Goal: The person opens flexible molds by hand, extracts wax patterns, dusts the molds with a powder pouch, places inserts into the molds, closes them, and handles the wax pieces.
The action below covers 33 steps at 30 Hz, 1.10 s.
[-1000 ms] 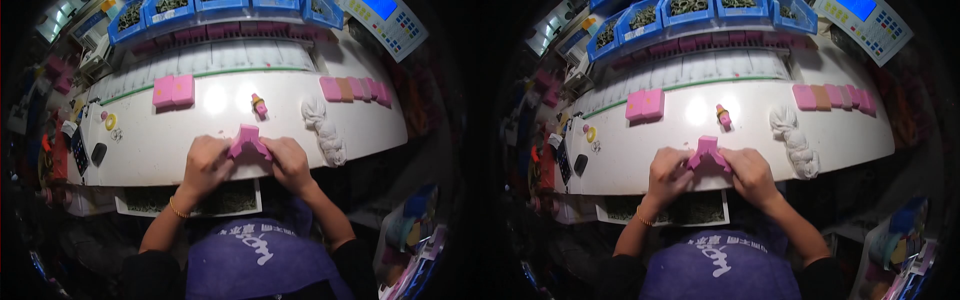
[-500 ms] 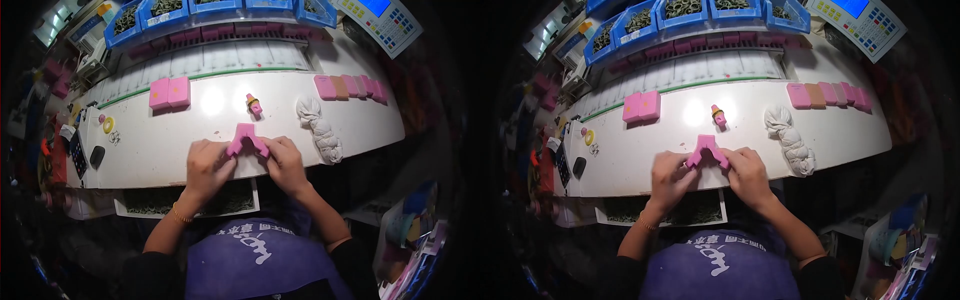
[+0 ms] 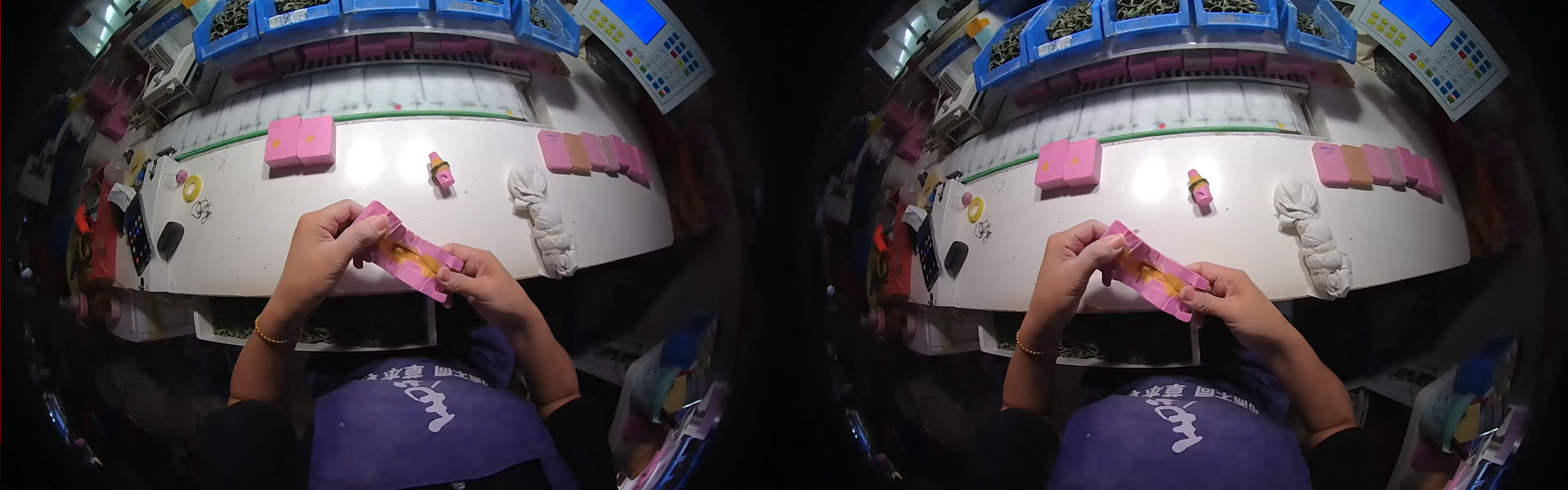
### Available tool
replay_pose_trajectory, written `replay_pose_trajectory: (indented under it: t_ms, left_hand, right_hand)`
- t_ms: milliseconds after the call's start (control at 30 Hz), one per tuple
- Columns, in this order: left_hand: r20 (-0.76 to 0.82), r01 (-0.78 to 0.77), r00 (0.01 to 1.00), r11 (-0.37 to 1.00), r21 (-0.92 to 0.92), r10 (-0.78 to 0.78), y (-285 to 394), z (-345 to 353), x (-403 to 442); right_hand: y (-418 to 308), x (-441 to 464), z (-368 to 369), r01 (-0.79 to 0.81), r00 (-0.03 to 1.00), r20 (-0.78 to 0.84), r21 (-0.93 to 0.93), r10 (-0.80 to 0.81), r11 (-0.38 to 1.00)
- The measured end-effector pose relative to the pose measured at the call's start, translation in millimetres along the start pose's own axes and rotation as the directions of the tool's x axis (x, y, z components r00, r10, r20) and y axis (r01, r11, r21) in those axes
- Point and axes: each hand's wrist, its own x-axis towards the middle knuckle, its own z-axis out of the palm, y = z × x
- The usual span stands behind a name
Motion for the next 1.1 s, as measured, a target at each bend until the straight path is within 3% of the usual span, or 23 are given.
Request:
replay_pose_trajectory:
  t_ms: [67, 167, 467, 567, 800, 900, 933, 967, 1000, 1033, 1067, 1100]
  left_hand:
    - [0.060, 0.065, 0.997, 0.982, -0.176, -0.055, 1, -4, 2]
    - [0.089, 0.167, 0.985, 0.938, -0.303, -0.146, 0, -8, 3]
    - [0.176, 0.259, 0.963, 0.874, -0.410, -0.203, -6, -11, 9]
    - [0.118, 0.288, 0.957, 0.855, -0.432, -0.264, -1, -7, 9]
    - [0.148, 0.249, 0.967, 0.890, -0.381, -0.207, -21, -16, 15]
    - [0.046, 0.186, 0.982, 0.933, -0.307, -0.181, -21, -9, 14]
    - [-0.043, 0.066, 0.997, 0.996, -0.051, -0.068, -17, -5, 11]
    - [-0.097, -0.045, 0.993, 0.976, 0.215, 0.067, -10, -1, 9]
    - [-0.093, -0.171, 0.966, 0.862, 0.477, 0.243, -1, 1, 8]
    - [-0.083, -0.182, 0.965, 0.861, 0.475, 0.250, -1, -1, 11]
    - [-0.112, -0.197, 0.952, 0.851, 0.487, 0.284, 0, -8, 14]
    - [-0.143, -0.209, 0.937, 0.841, 0.499, 0.318, 2, -14, 16]
  right_hand:
    - [-1, 0, 2, 0.015, 1.000, 0.007, 0.031, -0.015, 0.999]
    - [-2, -1, 5, 0.030, 0.999, 0.024, 0.049, -0.031, 0.998]
    - [-7, -3, 11, 0.032, 0.999, 0.032, 0.062, -0.034, 0.998]
    - [-9, -2, 14, 0.042, 0.999, 0.016, 0.052, -0.043, 0.998]
    - [-11, -1, 18, 0.054, 0.999, -0.001, -0.010, -0.054, 0.998]
    - [-8, 5, 24, 0.063, 0.997, -0.049, -0.049, -0.065, 0.997]
    - [-4, 9, 25, 0.052, 0.994, -0.091, -0.114, -0.062, 0.992]
    - [0, 12, 26, 0.038, 0.989, -0.137, -0.179, -0.063, 0.983]
    - [1, 14, 30, 0.083, 0.977, -0.172, -0.234, -0.126, 0.969]
    - [-3, 14, 26, 0.089, 0.975, -0.179, -0.237, -0.134, 0.967]
    - [-10, 15, 20, 0.185, 0.913, -0.200, -0.575, -0.356, 0.797]
    - [-17, 18, 14, 0.206, 0.821, -0.135, -0.836, -0.555, 0.509]
